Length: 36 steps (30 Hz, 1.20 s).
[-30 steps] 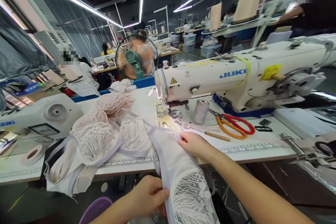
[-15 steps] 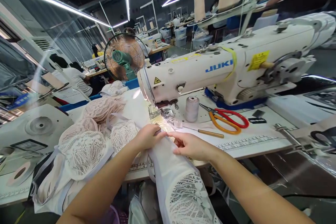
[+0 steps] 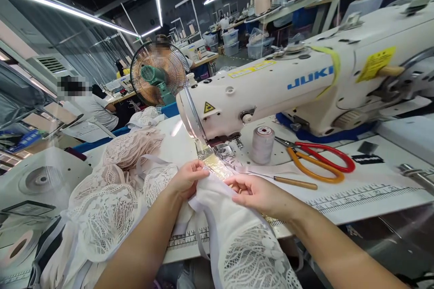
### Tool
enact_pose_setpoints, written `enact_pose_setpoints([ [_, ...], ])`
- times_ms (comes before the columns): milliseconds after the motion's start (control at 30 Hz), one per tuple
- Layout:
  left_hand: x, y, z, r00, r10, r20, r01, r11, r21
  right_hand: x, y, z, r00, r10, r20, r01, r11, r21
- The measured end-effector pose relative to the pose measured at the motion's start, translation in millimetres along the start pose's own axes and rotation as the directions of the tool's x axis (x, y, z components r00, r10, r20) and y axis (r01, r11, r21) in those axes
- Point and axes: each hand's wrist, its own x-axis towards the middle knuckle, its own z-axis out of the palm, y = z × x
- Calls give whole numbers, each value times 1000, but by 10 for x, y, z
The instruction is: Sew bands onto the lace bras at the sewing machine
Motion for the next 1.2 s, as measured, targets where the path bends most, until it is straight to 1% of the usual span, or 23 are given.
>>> enact_pose_setpoints([
  [167,-18,28,24,1000,-12,4,12,1000,-1,-7,36,4,999,35,-31,-31,994,108],
  [300,-23,20,14,999,-2,33,2,1000,9,-34,67,2,993,40,-111,-31,996,89],
  [433,-22,4,1,999,12,48,-13,1000,15,-60,86,-13,995,8,-97,-7,1000,7],
  [600,-20,-16,-24,997,16,77,-19,999,35,-69,101,-18,990,1,-140,-26,984,-178],
  [800,-38,-6,-36,994,32,103,-39,997,69,-100,63,-23,997,-43,-65,22,958,-287],
  [900,-58,1,-25,993,21,120,-32,996,88,-147,-3,-34,999,-33,-16,25,941,-338],
  [1000,-93,-5,12,986,-34,165,13,992,127,-238,-70,-36,999,4,53,16,924,-382],
  [1067,-126,-12,54,972,-93,214,51,980,193,-332,-97,-21,996,23,86,13,918,-397],
  [1133,-163,-15,98,955,-137,262,62,959,276,-451,-97,12,996,42,80,-7,915,-404],
  [1200,-193,-12,126,945,-148,292,39,937,348,-586,-61,61,998,57,10,-48,912,-407],
])
